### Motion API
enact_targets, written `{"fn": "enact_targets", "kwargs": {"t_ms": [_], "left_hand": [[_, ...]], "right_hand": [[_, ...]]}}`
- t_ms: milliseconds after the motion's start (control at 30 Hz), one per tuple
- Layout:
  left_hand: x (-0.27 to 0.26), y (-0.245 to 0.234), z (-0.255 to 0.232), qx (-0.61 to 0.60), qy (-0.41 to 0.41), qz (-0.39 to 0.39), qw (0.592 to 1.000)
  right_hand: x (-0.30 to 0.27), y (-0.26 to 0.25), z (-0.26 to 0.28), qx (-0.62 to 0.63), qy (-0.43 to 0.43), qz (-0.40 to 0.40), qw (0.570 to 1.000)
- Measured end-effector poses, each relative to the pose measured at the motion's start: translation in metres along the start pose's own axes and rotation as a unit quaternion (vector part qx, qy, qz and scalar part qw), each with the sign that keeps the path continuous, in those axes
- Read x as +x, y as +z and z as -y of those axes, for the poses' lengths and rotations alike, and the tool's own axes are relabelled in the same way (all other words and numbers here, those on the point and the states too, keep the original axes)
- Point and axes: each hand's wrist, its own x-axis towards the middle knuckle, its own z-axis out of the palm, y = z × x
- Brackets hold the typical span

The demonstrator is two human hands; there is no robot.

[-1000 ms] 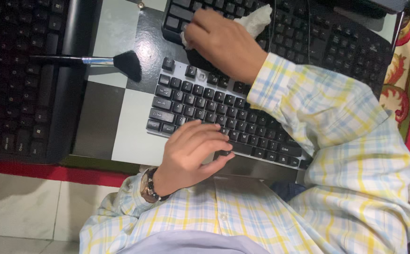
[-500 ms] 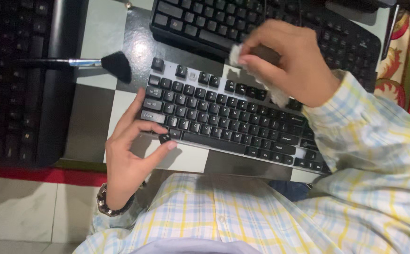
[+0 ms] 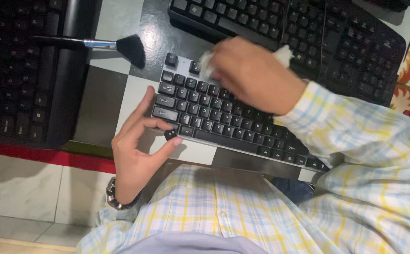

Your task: The person sits on the floor and cleans a computer keyboard. They use a cloth to wipe the keys and the keyboard surface, and occasionally use a small tool to remove debris from between the keys. The person also removes individual keycaps to clean them separately before placing them back.

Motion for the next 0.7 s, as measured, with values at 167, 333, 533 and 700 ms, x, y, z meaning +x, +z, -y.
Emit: {"fn": "enact_targets", "kwargs": {"t_ms": [167,333,533,700], "left_hand": [[0.007,0.005,-0.004,0.027,0.132,-0.066,0.989],[0.011,0.029,0.0,0.003,0.346,-0.037,0.938],[0.016,0.039,-0.001,0.06,0.428,0.028,0.901],[0.016,0.037,0.0,0.014,0.371,0.002,0.929]], "right_hand": [[0.0,-0.014,-0.001,-0.014,0.007,-0.044,0.999],[0.005,-0.01,-0.004,-0.053,-0.013,0.0,0.998],[0.001,-0.007,-0.005,-0.008,-0.077,0.002,0.997],[-0.008,-0.021,-0.003,-0.074,-0.003,-0.054,0.996]]}}
